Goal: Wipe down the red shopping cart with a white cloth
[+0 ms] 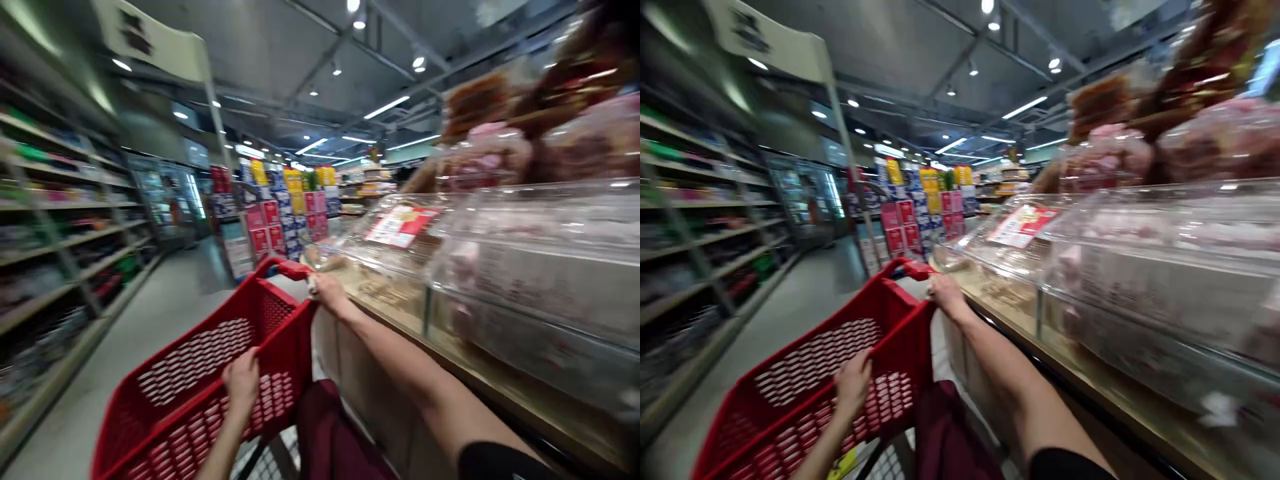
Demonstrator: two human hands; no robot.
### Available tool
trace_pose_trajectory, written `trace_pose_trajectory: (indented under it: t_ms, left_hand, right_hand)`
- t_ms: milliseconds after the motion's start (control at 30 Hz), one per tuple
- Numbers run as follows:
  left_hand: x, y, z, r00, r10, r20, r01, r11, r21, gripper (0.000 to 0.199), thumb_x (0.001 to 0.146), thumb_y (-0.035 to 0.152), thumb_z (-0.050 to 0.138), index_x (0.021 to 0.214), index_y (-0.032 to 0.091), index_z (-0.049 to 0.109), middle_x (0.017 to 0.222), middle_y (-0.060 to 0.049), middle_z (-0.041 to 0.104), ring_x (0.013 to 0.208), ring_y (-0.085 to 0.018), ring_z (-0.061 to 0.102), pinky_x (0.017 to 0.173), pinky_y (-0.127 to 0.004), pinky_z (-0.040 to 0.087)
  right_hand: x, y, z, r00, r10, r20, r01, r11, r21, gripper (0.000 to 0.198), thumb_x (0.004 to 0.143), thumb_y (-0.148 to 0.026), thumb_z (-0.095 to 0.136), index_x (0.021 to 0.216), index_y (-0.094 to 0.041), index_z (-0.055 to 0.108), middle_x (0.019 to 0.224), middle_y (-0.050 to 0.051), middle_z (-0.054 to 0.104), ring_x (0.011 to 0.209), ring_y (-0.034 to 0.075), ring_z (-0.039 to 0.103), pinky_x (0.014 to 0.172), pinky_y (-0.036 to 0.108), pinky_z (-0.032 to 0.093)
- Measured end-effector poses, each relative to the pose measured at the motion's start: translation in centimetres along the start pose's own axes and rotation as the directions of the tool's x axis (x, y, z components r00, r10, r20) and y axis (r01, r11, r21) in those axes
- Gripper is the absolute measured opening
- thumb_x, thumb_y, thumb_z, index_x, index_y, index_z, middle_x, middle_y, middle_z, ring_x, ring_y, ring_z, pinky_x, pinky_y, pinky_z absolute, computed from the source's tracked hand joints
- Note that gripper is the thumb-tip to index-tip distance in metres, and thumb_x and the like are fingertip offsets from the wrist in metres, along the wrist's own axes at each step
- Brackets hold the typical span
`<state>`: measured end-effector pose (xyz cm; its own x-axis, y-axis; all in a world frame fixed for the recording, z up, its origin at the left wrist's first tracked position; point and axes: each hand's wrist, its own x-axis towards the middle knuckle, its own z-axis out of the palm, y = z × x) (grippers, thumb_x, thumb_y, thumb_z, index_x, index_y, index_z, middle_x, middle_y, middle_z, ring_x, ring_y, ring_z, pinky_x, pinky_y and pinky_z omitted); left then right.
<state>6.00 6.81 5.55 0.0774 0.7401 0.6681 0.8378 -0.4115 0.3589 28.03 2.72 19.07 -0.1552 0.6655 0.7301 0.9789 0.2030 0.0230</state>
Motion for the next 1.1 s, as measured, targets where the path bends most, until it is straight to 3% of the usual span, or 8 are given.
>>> trace_pose_trajectory:
  t_ms: [233,400,600,667,767,933,1033,1100]
  left_hand:
    - [-1.9,-0.6,-2.7,0.98,-0.045,0.194,0.019,0.991,0.135,0.036,0.082,0.019,0.035,0.113,0.023,0.053,0.118,-0.003,0.059,0.11,-0.015,0.05,0.099,-0.039,0.03]
    - [-1.6,-0.6,-3.7,0.964,-0.084,0.252,0.038,0.982,0.184,0.036,0.085,0.022,0.033,0.116,0.022,0.051,0.119,-0.003,0.057,0.111,-0.014,0.049,0.097,-0.033,0.035]
    - [-1.4,-2.5,-4.7,0.956,-0.067,0.285,0.019,0.986,0.168,0.035,0.085,0.025,0.033,0.112,0.021,0.054,0.115,-0.004,0.06,0.105,-0.014,0.054,0.093,-0.03,0.04]
    - [-1.7,-3.9,-5.6,0.957,-0.092,0.274,0.04,0.981,0.191,0.034,0.085,0.029,0.033,0.108,0.02,0.058,0.109,-0.004,0.063,0.1,-0.015,0.057,0.09,-0.031,0.042]
    - [-2.3,-5.1,-6.5,0.962,-0.144,0.23,0.087,0.967,0.24,0.034,0.086,0.03,0.032,0.101,0.021,0.061,0.103,-0.003,0.066,0.095,-0.016,0.059,0.088,-0.033,0.044]
    - [-2.7,-4.9,-7.0,0.943,-0.176,0.284,0.096,0.957,0.273,0.035,0.086,0.031,0.032,0.104,0.022,0.06,0.104,-0.002,0.066,0.096,-0.017,0.059,0.087,-0.032,0.044]
    - [-2.9,-4.6,-7.3,0.942,-0.195,0.273,0.113,0.951,0.289,0.034,0.087,0.03,0.032,0.105,0.023,0.059,0.106,-0.002,0.065,0.097,-0.015,0.058,0.088,-0.03,0.042]
    - [-2.8,-4.3,-7.3,0.937,-0.232,0.261,0.143,0.937,0.32,0.034,0.087,0.029,0.031,0.104,0.023,0.06,0.103,-0.002,0.066,0.095,-0.015,0.059,0.086,-0.029,0.043]
  right_hand:
    - [-3.0,-0.9,8.1,0.937,-0.348,-0.034,0.349,0.924,0.156,0.026,0.082,-0.02,0.049,0.106,-0.026,0.059,0.112,0.004,0.057,0.108,0.021,0.043,0.096,0.039,0.026]
    - [-3.4,0.3,8.6,0.97,-0.022,-0.241,0.065,0.983,0.173,0.027,0.085,-0.018,0.043,0.105,-0.021,0.06,0.117,0.009,0.055,0.109,0.024,0.044,0.091,0.04,0.032]
    - [-4.5,-3.1,9.5,0.913,-0.284,-0.294,0.364,0.892,0.268,0.028,0.087,-0.018,0.042,0.11,-0.025,0.057,0.116,0.005,0.057,0.109,0.019,0.047,0.088,0.034,0.037]
    - [-4.0,-1.4,9.2,0.93,-0.132,-0.342,0.224,0.944,0.244,0.029,0.087,-0.019,0.04,0.11,-0.022,0.057,0.111,0.008,0.058,0.105,0.02,0.05,0.087,0.036,0.038]
    - [-3.7,-0.7,9.5,0.89,0.093,-0.446,0.017,0.971,0.238,0.029,0.087,-0.02,0.04,0.11,-0.019,0.058,0.108,0.012,0.058,0.103,0.024,0.05,0.086,0.042,0.038]
    - [-4.8,-3.1,10.9,0.875,-0.316,-0.368,0.417,0.877,0.24,0.029,0.088,-0.018,0.039,0.106,-0.026,0.06,0.113,0.005,0.058,0.109,0.021,0.047,0.088,0.038,0.039]
    - [-3.9,-0.7,10.7,0.916,-0.104,-0.387,0.203,0.953,0.225,0.029,0.087,-0.019,0.04,0.108,-0.02,0.06,0.108,0.01,0.059,0.101,0.023,0.051,0.085,0.039,0.041]
    - [-3.3,0.3,10.7,0.898,0.051,-0.436,0.046,0.977,0.209,0.03,0.086,-0.019,0.039,0.108,-0.018,0.06,0.107,0.013,0.058,0.101,0.025,0.051,0.085,0.043,0.041]
